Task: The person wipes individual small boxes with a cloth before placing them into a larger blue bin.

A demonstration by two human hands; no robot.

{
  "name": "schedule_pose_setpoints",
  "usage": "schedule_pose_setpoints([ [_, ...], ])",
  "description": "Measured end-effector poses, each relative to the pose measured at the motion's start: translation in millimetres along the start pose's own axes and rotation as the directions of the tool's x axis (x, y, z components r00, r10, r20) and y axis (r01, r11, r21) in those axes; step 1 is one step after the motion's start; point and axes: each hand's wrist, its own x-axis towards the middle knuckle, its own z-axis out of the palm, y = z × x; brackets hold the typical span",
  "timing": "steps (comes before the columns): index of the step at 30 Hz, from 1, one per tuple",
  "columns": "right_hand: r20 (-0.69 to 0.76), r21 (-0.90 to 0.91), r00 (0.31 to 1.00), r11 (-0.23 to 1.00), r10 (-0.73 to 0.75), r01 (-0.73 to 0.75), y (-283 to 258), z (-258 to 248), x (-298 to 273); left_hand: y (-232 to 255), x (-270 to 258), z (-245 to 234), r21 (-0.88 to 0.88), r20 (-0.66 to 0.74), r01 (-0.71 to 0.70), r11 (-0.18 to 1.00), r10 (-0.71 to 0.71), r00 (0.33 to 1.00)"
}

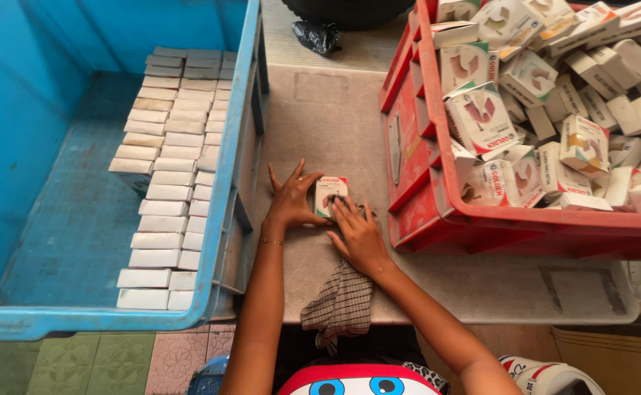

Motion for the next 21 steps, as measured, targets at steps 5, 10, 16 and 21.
schedule_pose_setpoints([
  [5,-0.165,0.188,0.986,0.982,0.038,-0.006,23,2,-19,21,0,-9,0.069,-0.046,-0.029,0.997,0.032,0.998],
  [10,-0.263,0.320,0.948,0.943,0.180,-0.090,17,-12,-9,43,12,9,0.240,-0.070,-0.045,0.970,0.063,0.996],
  [16,-0.389,0.396,0.871,0.908,0.301,-0.138,13,-21,5,22,17,20,0.160,-0.098,-0.052,0.986,0.068,0.993],
  [21,-0.544,0.194,0.839,0.976,0.024,0.098,-5,-38,22,11,14,22,-0.792,-0.241,-0.207,0.575,0.017,0.970],
])
